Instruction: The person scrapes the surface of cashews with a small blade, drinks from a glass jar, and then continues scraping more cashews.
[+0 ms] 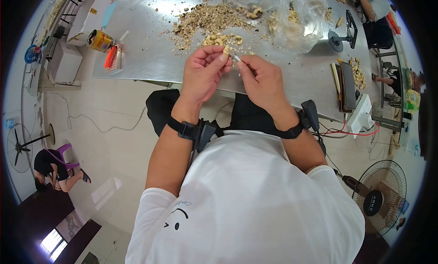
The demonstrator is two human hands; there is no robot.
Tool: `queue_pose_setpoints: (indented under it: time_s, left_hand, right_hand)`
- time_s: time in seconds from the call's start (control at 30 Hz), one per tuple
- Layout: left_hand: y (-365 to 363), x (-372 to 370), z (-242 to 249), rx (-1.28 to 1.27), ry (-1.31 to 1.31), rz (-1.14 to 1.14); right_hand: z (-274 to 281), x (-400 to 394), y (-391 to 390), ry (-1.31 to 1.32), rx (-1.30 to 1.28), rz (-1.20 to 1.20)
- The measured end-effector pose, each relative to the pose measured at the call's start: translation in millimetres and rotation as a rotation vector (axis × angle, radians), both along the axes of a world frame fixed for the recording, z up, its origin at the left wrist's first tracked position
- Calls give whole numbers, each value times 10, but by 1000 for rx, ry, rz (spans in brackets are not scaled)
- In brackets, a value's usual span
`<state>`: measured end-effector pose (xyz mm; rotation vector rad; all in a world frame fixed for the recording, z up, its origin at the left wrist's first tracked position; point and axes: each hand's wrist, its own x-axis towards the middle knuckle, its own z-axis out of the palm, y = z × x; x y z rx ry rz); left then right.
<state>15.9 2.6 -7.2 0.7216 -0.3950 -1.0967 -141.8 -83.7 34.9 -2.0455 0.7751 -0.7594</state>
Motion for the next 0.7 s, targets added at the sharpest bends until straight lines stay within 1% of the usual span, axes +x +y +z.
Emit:
queue_pose_setpoints:
  time_s: [0.13,0.23,0.33,0.43,0.53,0.7]
  left_hand:
    - [-10,3,-13,-2,-9,-6]
    - [-2,4,-2,5,-12,-9]
    - [-3,9,21,-1,4,-15]
    - [12,28,19,-12,45,-31]
    - [22,61,-10,-19,63,-66]
    - [18,53,-3,-36,56,-83]
  right_hand:
    - [53,-13,-27,46,108,21]
    - [34,6,-38,10,35,-6]
    - [60,38,3,-26,-185,-99]
    - [51,35,-4,-38,-137,-114]
    - [-32,14,-31,-38,126,6]
    - [1,2,-28,-1,159,73]
